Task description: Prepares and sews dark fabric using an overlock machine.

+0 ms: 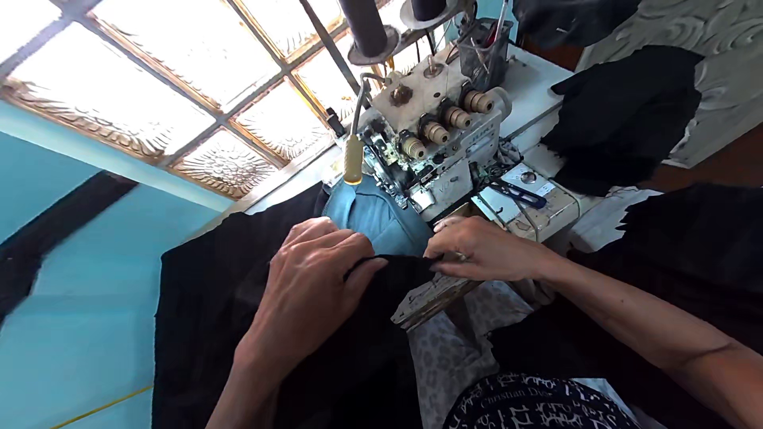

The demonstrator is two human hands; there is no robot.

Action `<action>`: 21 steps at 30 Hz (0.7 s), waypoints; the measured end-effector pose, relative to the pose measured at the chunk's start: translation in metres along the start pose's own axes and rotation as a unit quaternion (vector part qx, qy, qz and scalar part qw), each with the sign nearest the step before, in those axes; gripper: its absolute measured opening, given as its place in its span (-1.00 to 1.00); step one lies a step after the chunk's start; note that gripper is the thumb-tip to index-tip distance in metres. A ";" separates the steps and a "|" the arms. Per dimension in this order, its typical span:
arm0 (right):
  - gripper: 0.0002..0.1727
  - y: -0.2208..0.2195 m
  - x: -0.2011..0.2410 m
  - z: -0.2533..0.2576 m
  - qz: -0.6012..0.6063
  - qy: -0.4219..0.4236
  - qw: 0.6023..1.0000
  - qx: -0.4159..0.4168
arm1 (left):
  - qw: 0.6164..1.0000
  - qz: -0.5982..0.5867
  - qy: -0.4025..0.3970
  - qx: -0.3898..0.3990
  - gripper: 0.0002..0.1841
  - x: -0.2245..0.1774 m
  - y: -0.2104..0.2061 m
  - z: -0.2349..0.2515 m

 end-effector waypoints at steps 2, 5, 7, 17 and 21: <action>-0.85 -0.001 -0.002 0.001 -0.008 -0.019 1.000 -0.017 | 1.000 -0.009 0.006 -0.003 -0.73 0.001 -0.006 0.001; -0.86 -0.004 -0.008 0.007 -0.015 -0.042 0.998 -0.044 | 1.000 -0.014 0.023 -0.005 -0.73 0.001 -0.011 0.005; -0.86 -0.004 -0.014 0.013 -0.009 -0.048 0.997 -0.062 | 0.999 -0.015 0.035 0.002 -0.72 -0.001 -0.013 0.007; -0.80 0.002 -0.025 0.017 -0.049 0.030 0.998 -0.034 | 0.996 0.010 0.084 -0.030 -0.72 -0.026 -0.041 0.006; -0.86 0.001 -0.012 0.003 -0.084 0.031 0.996 -0.010 | 0.995 0.021 0.076 -0.061 -0.70 -0.049 -0.062 -0.002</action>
Point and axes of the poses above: each hand's wrist, its own z-axis towards the middle knuckle, its own y-axis out of the back of the hand, x = y × z, the point moved 2 cm from there along z, towards the middle knuckle, and after that the axes turned 8 degrees about z, right-handed, at the moved point
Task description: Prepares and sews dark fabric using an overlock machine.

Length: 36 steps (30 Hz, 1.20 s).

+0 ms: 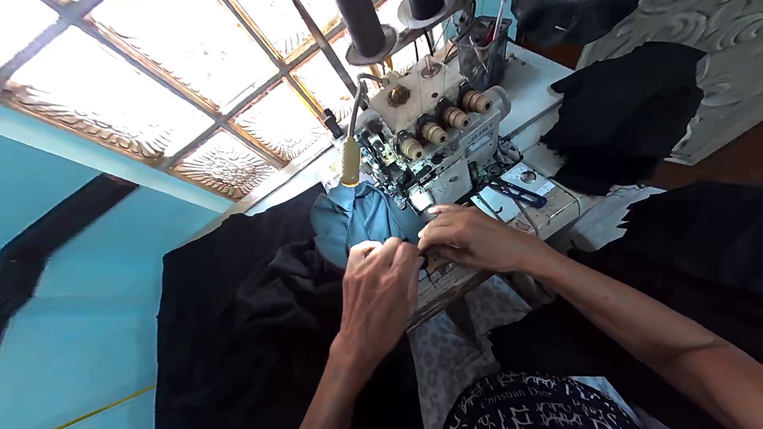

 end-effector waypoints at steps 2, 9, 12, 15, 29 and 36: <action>-0.87 -0.003 0.009 -0.007 0.005 -0.002 1.000 -0.016 | 1.000 -0.003 0.001 -0.015 -0.72 -0.006 -0.007 -0.005; -0.87 -0.013 0.011 -0.019 -0.020 -0.024 0.995 -0.095 | 0.999 0.013 0.019 -0.030 -0.75 -0.012 -0.019 -0.002; -0.90 -0.019 0.002 -0.011 -0.051 -0.021 0.990 -0.130 | 0.998 0.036 0.036 -0.032 -0.80 -0.008 -0.024 0.004; -0.91 -0.028 -0.004 -0.007 -0.094 0.002 0.981 -0.170 | 0.997 0.050 0.050 -0.033 -0.84 -0.006 -0.026 0.005; -0.86 -0.043 -0.006 0.009 -0.303 -0.024 0.933 -0.192 | 0.993 0.039 0.114 -0.009 -0.79 0.023 -0.048 0.013; -0.79 -0.040 0.012 -0.020 -0.282 -0.055 0.937 -0.198 | 0.989 0.041 0.145 0.001 -0.77 0.048 -0.055 0.023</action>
Point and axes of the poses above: each hand's wrist, its own z-axis towards the middle knuckle, its own y-axis out of the back of the hand, x = y × z, the point moved 2 cm from there along z, towards the middle knuckle, and after that the axes turned 8 degrees about z, right-handed, at the moved point
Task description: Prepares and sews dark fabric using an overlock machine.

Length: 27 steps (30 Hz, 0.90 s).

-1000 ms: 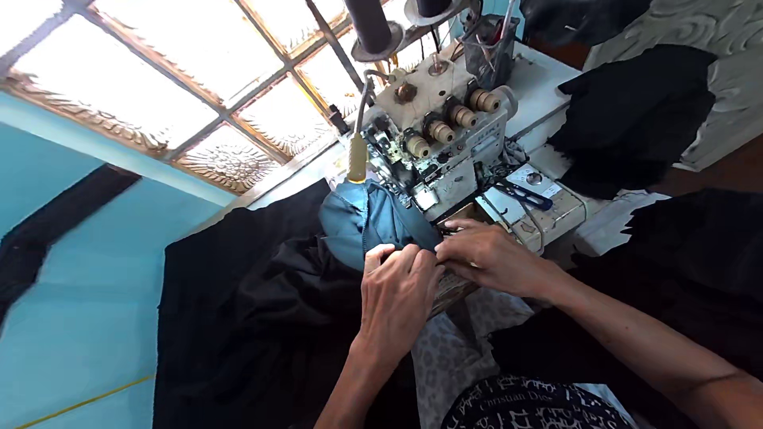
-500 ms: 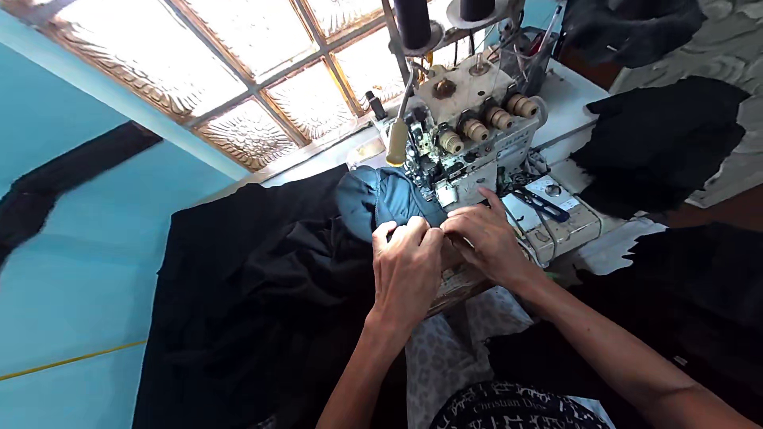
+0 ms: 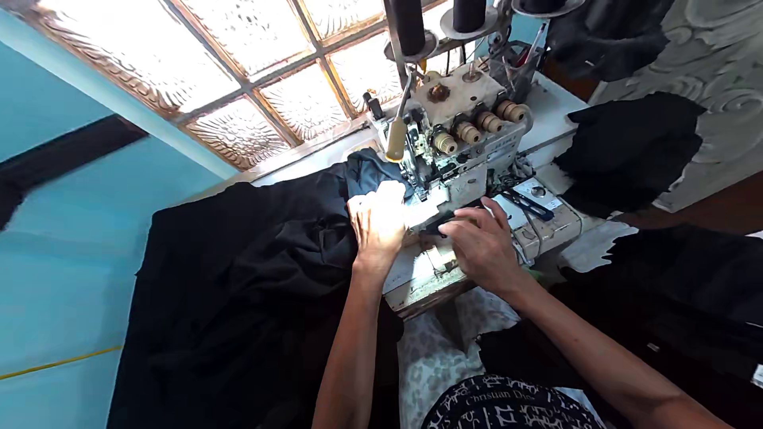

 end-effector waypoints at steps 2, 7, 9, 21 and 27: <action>-0.77 0.017 -0.019 -0.014 -0.019 -0.078 0.996 0.029 | 1.000 0.004 0.026 0.006 -0.75 -0.003 -0.001 -0.002; -0.73 0.046 -0.080 -0.034 -0.104 -0.309 0.938 0.119 | 0.994 0.055 0.095 0.003 -0.81 -0.019 0.009 -0.024; -0.70 0.047 -0.089 -0.037 -0.116 -0.350 0.918 0.148 | 0.988 0.066 0.135 0.030 -0.77 -0.028 0.017 -0.034; -0.72 0.058 -0.112 -0.010 -0.115 -0.409 0.891 0.161 | 0.982 0.104 0.158 -0.006 -0.70 -0.043 0.010 -0.050; -0.57 0.064 -0.050 0.022 0.027 -0.379 0.914 0.145 | 0.983 0.092 0.157 -0.037 -0.73 -0.042 0.005 -0.052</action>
Point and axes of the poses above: each hand's wrist, its own z-axis towards the middle knuckle, its own y-axis out of the back of the hand, x = y × z, the point moved 2 cm from there along z, towards the middle knuckle, and after that the axes turned 8 degrees about z, right-handed, at the moved point
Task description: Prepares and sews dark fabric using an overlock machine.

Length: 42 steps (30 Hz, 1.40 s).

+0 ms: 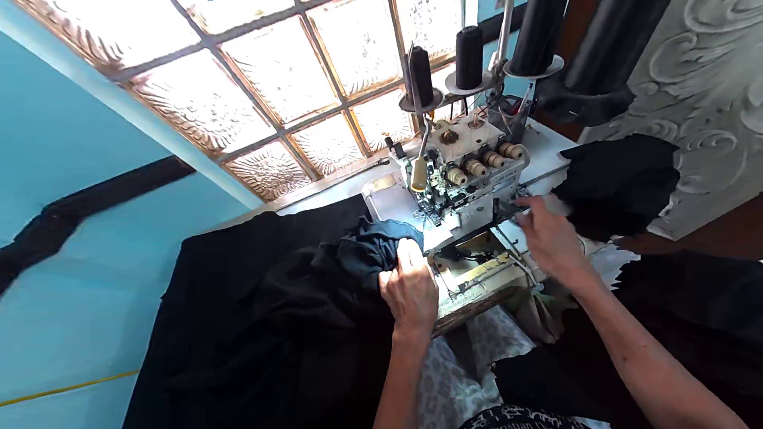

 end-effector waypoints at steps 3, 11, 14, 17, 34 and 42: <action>-0.48 -0.019 0.039 -0.004 -0.005 0.073 0.994 0.083 | 1.000 -0.013 0.008 -0.003 -0.72 0.000 -0.001 -0.001; -0.72 -0.057 0.084 0.018 -0.129 0.234 0.962 0.062 | 0.999 -0.029 0.011 -0.025 -0.72 0.000 -0.005 -0.002; -0.86 -0.062 0.087 0.019 -0.143 0.259 0.954 0.054 | 0.998 -0.025 0.019 -0.059 -0.73 0.000 -0.010 -0.003; -0.86 -0.059 0.080 0.011 -0.106 0.258 0.960 0.032 | 0.991 -0.075 0.010 -0.113 -0.72 0.006 -0.017 -0.009; -0.68 -0.022 -0.056 -0.024 -0.088 0.125 0.986 -0.071 | 0.885 -0.451 -0.106 0.039 -0.77 0.026 0.037 -0.079; -0.65 -0.043 0.071 -0.036 0.039 0.472 0.846 0.245 | 0.913 -0.397 -0.090 -0.024 -0.79 0.025 0.056 -0.085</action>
Point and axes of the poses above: each hand's wrist, its own z-axis towards the middle knuckle, its own y-axis out of the back of the hand, x = y × z, the point moved 2 cm from there along z, towards the middle knuckle, and after that the axes turned 8 degrees about z, right-handed, at the moved point
